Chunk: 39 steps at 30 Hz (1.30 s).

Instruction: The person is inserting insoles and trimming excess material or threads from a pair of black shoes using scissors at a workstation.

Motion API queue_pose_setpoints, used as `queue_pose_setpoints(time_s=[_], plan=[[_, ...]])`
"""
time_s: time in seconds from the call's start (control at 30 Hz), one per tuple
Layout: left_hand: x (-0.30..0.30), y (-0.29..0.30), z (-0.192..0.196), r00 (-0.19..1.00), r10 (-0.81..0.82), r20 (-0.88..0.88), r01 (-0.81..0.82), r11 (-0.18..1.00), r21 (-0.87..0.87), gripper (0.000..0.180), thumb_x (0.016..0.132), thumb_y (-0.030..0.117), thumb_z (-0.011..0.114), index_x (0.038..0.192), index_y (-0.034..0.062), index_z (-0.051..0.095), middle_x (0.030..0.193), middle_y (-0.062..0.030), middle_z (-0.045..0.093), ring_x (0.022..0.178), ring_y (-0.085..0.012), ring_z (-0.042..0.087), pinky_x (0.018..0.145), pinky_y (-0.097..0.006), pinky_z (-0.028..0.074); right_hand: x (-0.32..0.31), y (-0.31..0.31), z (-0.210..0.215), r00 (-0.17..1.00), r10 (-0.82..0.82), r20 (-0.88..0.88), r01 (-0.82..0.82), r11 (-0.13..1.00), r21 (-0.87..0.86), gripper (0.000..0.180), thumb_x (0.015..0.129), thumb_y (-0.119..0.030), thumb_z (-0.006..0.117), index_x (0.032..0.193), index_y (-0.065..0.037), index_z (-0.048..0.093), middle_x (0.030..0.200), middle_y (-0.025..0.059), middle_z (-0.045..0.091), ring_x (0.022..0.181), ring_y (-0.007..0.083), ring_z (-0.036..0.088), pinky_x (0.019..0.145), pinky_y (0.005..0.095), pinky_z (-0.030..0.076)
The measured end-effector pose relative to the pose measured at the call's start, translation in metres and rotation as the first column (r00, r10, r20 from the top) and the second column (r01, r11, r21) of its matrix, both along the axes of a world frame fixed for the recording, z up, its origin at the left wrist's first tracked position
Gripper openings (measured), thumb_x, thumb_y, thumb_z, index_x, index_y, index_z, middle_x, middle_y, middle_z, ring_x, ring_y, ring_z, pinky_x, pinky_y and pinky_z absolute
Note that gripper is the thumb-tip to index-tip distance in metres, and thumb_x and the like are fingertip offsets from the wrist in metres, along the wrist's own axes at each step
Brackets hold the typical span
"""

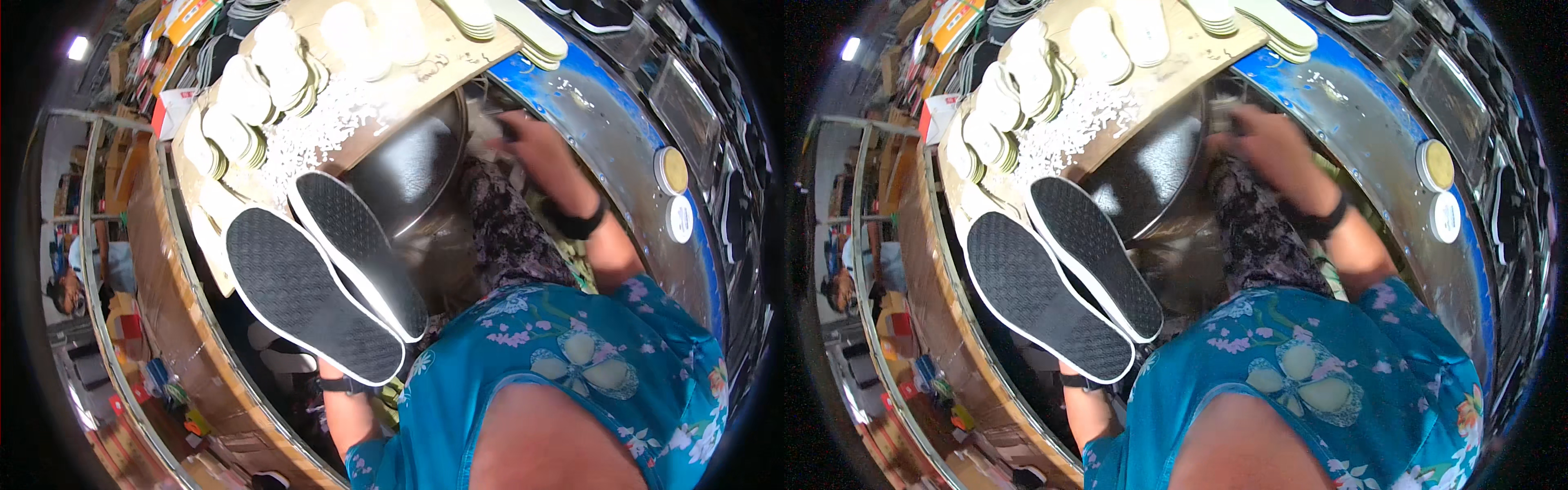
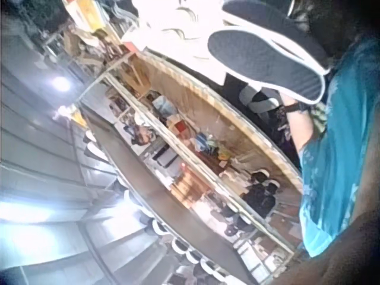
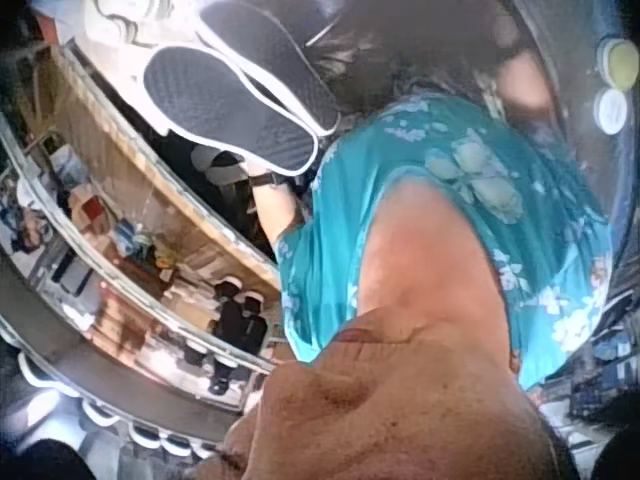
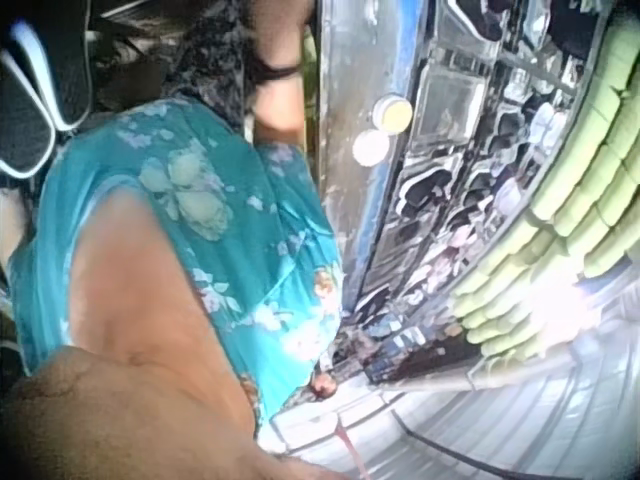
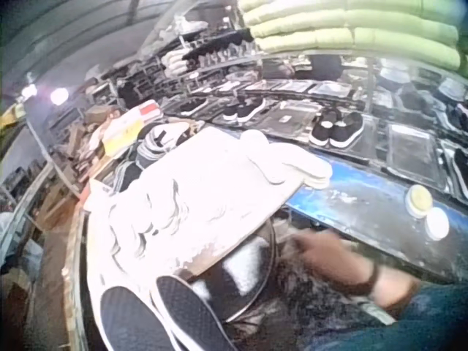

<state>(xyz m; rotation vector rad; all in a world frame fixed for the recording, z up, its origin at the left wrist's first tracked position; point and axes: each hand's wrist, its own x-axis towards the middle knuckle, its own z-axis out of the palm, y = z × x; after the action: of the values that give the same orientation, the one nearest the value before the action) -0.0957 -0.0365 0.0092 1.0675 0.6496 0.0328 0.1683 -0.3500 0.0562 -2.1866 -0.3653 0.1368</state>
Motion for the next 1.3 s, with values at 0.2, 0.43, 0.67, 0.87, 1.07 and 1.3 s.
queue_pose_setpoints(time_s=[0.2, 0.43, 0.67, 0.87, 1.07, 1.3], plan=[[0.032, -0.017, 0.004, 0.990, 0.130, 0.060, -0.124, 0.988, -0.087, 0.034, 0.090, 0.024, 0.046, 0.114, -0.0002, 0.051, 0.104, -0.0098, 0.058, 0.093, -0.0215, 0.055, 0.080, -0.032, 0.046, 0.015, -0.189, -0.065, 0.821, -0.537, 0.194, 0.480, 0.465, -0.744, 0.044, 0.074, -0.029, 0.060, 0.112, -0.009, 0.053, 0.097, 0.0229, 0.060, 0.093, 0.0372, 0.057, 0.079, 0.0437, 0.046], [0.058, -0.019, 0.013, 0.983, 0.146, 0.108, -0.122, 0.972, -0.199, 0.037, 0.091, 0.027, 0.043, 0.114, -0.0008, 0.050, 0.108, -0.0116, 0.057, 0.098, -0.0242, 0.055, 0.084, -0.034, 0.046, 0.019, -0.157, -0.031, 0.865, -0.498, 0.060, 0.315, 0.445, -0.838, 0.036, 0.077, -0.029, 0.054, 0.109, -0.010, 0.056, 0.099, 0.0157, 0.061, 0.092, 0.0338, 0.058, 0.079, 0.0422, 0.046], [0.167, -0.040, 0.037, 0.818, -0.030, -0.574, 0.570, 0.180, 0.802, 0.034, 0.086, 0.027, 0.053, 0.095, -0.0059, 0.050, 0.085, -0.0239, 0.057, 0.080, -0.0305, 0.058, 0.071, -0.039, 0.045, -0.013, 0.059, -0.016, 0.837, 0.509, 0.203, -0.541, 0.825, 0.164, 0.065, 0.072, -0.034, 0.065, 0.121, 0.002, 0.042, 0.119, 0.0244, 0.046, 0.109, 0.0350, 0.048, 0.094, 0.0401, 0.037], [0.213, -0.081, 0.144, 0.693, -0.434, -0.576, 0.538, -0.220, 0.814, 0.033, 0.080, 0.019, 0.059, 0.101, -0.0061, 0.056, 0.072, -0.0208, 0.059, 0.070, -0.0371, 0.059, 0.062, -0.041, 0.045, 0.054, 0.013, -0.012, 0.807, 0.590, -0.030, -0.583, 0.803, 0.127, 0.049, 0.075, -0.029, 0.062, 0.112, 0.003, 0.051, 0.106, 0.0219, 0.055, 0.100, 0.0336, 0.052, 0.086, 0.0368, 0.041], [0.382, -0.153, 0.138, 0.476, -0.808, -0.346, 0.429, -0.130, 0.894, 0.037, 0.082, 0.027, 0.058, 0.101, -0.0044, 0.056, 0.085, -0.0237, 0.059, 0.083, -0.0317, 0.060, 0.071, -0.035, 0.045, 0.192, -0.121, -0.009, 0.826, 0.261, 0.499, 0.031, 0.864, -0.503, 0.020, 0.065, -0.007, 0.057, 0.085, -0.004, 0.059, 0.088, 0.0147, 0.058, 0.088, 0.0341, 0.053, 0.074, 0.0401, 0.044], [0.504, -0.213, 0.060, 0.598, -0.691, -0.407, 0.159, -0.395, 0.905, 0.046, 0.080, 0.034, 0.057, 0.104, -0.0054, 0.053, 0.107, -0.0237, 0.052, 0.100, -0.0361, 0.051, 0.085, -0.041, 0.043, 0.230, -0.153, -0.035, 0.890, 0.377, 0.255, -0.144, 0.764, -0.629, 0.012, 0.067, -0.008, 0.056, 0.078, -0.004, 0.060, 0.086, 0.0133, 0.059, 0.084, 0.0329, 0.057, 0.067, 0.0399, 0.046]])
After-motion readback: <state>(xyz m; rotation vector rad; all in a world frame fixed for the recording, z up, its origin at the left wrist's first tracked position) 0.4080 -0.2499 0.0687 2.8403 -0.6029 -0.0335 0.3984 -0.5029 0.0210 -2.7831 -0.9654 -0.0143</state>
